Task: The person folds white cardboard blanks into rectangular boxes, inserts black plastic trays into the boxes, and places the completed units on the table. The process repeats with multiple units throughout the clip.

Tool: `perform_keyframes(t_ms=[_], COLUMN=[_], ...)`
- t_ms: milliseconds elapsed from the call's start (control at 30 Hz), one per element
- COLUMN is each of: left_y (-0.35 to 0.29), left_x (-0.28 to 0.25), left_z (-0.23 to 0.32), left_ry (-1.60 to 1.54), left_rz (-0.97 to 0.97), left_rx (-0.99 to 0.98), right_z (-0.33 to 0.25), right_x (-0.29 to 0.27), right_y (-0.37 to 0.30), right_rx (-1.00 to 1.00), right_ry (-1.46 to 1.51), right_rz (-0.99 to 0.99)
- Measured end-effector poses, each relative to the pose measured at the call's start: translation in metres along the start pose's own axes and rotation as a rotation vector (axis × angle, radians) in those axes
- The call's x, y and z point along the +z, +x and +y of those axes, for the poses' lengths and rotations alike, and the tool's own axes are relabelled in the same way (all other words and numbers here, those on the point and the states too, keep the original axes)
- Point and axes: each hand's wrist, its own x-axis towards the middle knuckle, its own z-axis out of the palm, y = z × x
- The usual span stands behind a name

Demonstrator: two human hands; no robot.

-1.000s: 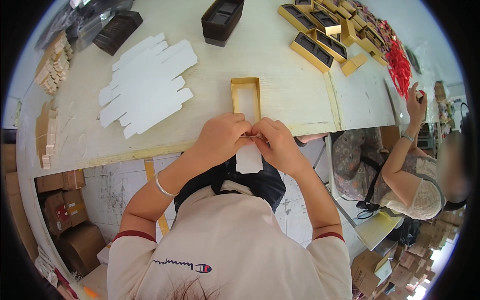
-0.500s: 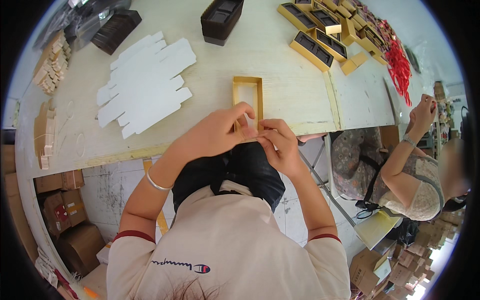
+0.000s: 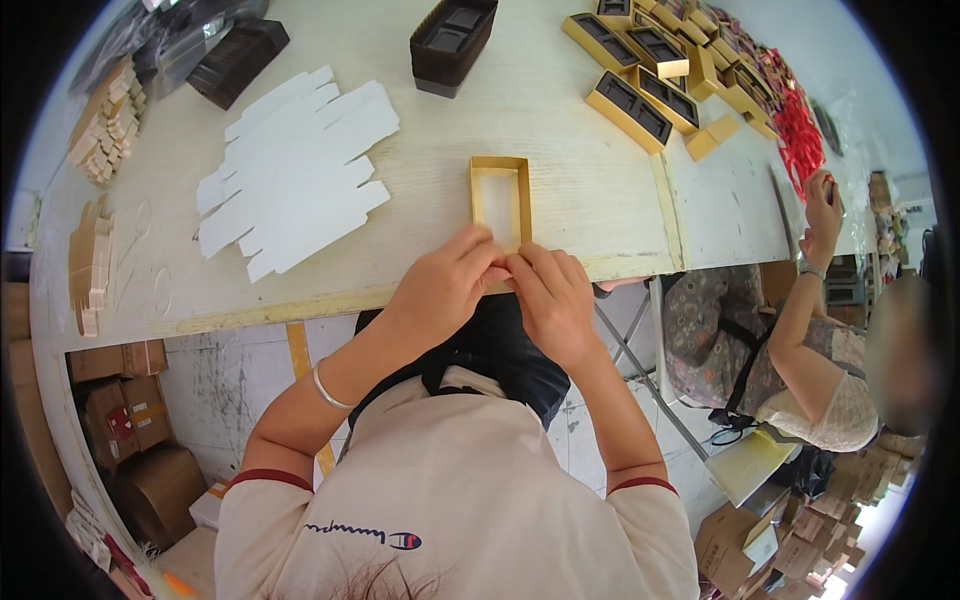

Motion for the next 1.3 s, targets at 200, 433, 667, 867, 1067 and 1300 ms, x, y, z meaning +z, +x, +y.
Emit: perform_keyframes(t_ms=[200,433,667,867,1067,1300], left_y=[0.005,0.009,0.007,0.014,0.040,0.037], left_x=[-0.007,-0.007,-0.006,-0.030,-0.061,-0.039], left_z=[0.001,0.002,0.000,0.014,0.001,-0.018], left_ry=[0.227,0.340,0.314,0.200,0.467,0.615], left_rz=[-0.172,-0.099,-0.172,-0.382,-0.249,-0.261], left_rx=[-0.028,0.080,-0.010,-0.056,0.168,0.027], right_z=[0.007,0.023,0.015,0.039,0.065,0.061], right_x=[-0.011,-0.016,-0.014,-0.029,-0.060,-0.003], right_y=[0.016,0.025,0.026,0.046,0.088,0.194], right_rx=[0.047,0.086,0.134,0.018,-0.283,-0.209], right_ry=[0.052,0.358,0.369,0.472,0.220,0.054], right_rz=[-0.298,-0.344,-0.369,-0.599,-0.710,-0.005])
